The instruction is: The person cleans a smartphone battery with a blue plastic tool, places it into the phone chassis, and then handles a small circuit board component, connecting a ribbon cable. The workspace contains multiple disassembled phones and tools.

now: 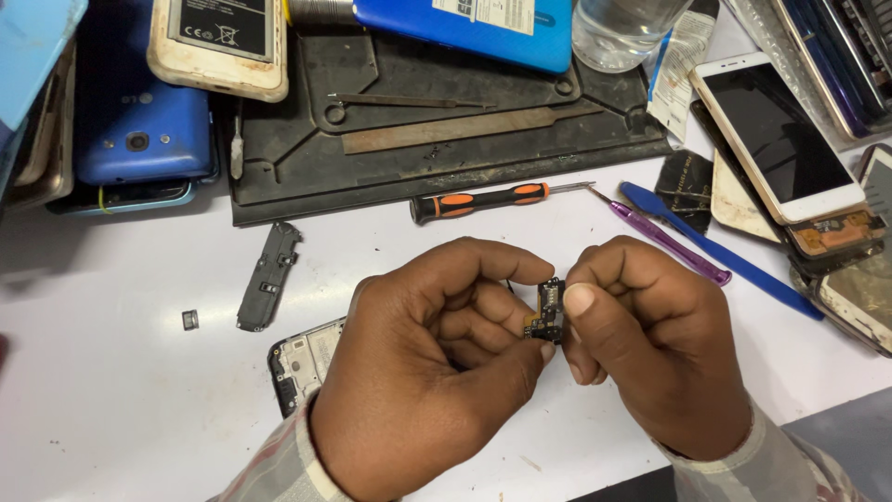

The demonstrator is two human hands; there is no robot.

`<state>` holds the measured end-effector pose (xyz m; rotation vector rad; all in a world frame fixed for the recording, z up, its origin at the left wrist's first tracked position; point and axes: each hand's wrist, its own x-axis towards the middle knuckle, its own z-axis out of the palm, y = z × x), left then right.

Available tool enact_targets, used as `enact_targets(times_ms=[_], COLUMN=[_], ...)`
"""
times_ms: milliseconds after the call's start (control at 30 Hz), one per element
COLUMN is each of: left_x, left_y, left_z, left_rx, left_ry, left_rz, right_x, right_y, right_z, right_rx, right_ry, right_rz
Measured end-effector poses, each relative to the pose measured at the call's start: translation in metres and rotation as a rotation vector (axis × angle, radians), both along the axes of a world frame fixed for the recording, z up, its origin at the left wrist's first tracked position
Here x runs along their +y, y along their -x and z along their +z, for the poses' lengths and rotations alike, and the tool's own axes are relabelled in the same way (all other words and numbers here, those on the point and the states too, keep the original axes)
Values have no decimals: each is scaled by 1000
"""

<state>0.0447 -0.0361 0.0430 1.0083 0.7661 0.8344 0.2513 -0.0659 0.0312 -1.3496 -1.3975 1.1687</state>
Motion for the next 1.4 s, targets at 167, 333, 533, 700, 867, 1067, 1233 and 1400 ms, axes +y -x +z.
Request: enact_targets(times_ms=[167,333,533,700,867,1067,1233,1400], left_x=[0,-1,1,2,1,-1,-1,0], left_y=[0,0,0,0,-1,-2,-2,-1], left_z=[0,0,0,0,-1,-2,-1,1], left_rx=[-6,-24,-27,-12,-11,-22,-19,0], left_ry=[-23,-22,-4,13,4,-15,-20,-2], left_rz=[9,1,-11,-20,2,19,20,-6], right_x=[0,0,1,0,-1,0,1,1], right_y=[0,0,-1,-1,0,-2,-3,-4], right_z=[0,0,0,0,0,-1,-2,-4], right_rx=[8,-12,24,33,6,-49,-17,26], right_ry=[11,-8,8,-8,-57,22,17,29], right_rz=[2,7,17,33,43,13,-2,-11])
